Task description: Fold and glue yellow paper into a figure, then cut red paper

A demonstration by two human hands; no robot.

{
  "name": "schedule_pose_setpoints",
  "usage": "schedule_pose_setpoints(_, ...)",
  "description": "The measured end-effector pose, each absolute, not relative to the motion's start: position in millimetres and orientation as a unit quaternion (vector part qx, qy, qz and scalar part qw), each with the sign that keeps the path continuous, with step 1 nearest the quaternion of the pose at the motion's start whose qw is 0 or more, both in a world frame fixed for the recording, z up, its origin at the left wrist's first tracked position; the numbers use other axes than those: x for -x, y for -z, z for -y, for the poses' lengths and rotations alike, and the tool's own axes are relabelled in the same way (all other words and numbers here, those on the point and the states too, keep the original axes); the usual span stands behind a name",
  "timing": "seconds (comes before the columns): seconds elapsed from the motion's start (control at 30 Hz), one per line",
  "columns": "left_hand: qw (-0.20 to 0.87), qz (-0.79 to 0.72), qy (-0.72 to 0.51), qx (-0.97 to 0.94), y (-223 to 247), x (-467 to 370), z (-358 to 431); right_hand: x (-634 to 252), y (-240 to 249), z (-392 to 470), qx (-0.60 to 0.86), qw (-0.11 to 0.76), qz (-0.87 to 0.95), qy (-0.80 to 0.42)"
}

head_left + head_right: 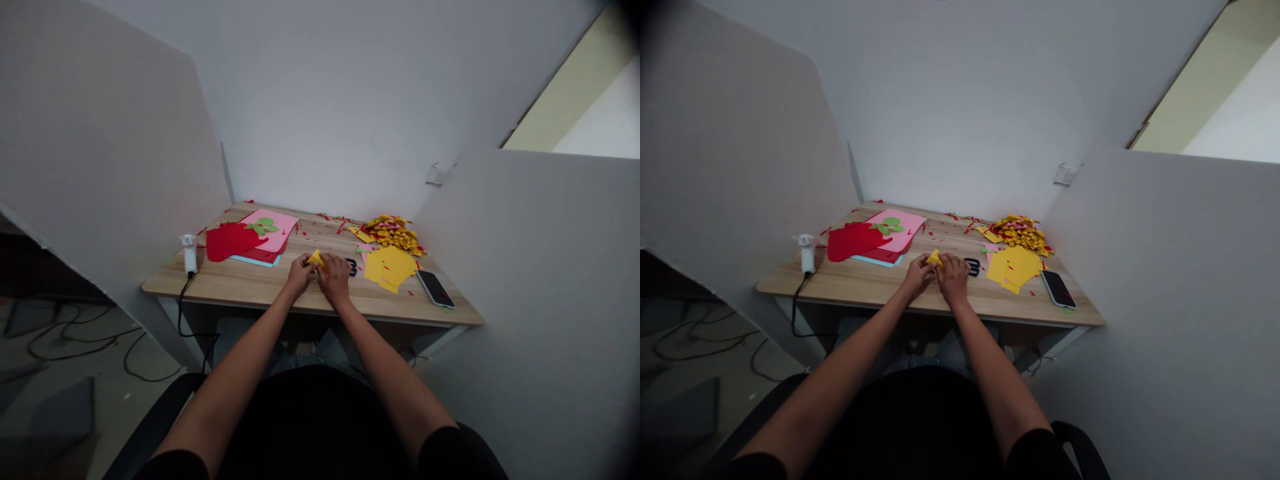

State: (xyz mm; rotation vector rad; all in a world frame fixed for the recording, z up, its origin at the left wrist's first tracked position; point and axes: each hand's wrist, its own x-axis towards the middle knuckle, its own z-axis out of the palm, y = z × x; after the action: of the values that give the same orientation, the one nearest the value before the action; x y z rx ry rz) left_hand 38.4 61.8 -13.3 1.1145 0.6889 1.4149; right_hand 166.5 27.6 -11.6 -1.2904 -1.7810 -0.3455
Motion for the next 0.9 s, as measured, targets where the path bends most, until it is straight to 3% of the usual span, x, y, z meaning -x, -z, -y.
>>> schedule_pose_setpoints(0.3, 0.558, -0.301, -0.671, -0.384, 9.0, -36.2, -63.6, -169.0, 9.0, -26.2, 0.553, 0.507, 0.652, 0.11)
schedule_pose_setpoints(0.9, 0.565, -0.311, -0.625, -0.441, 5.2, -37.0, -55.5, -171.9, 18.7, -35.0, 0.499, 0.599, 0.624, -0.049)
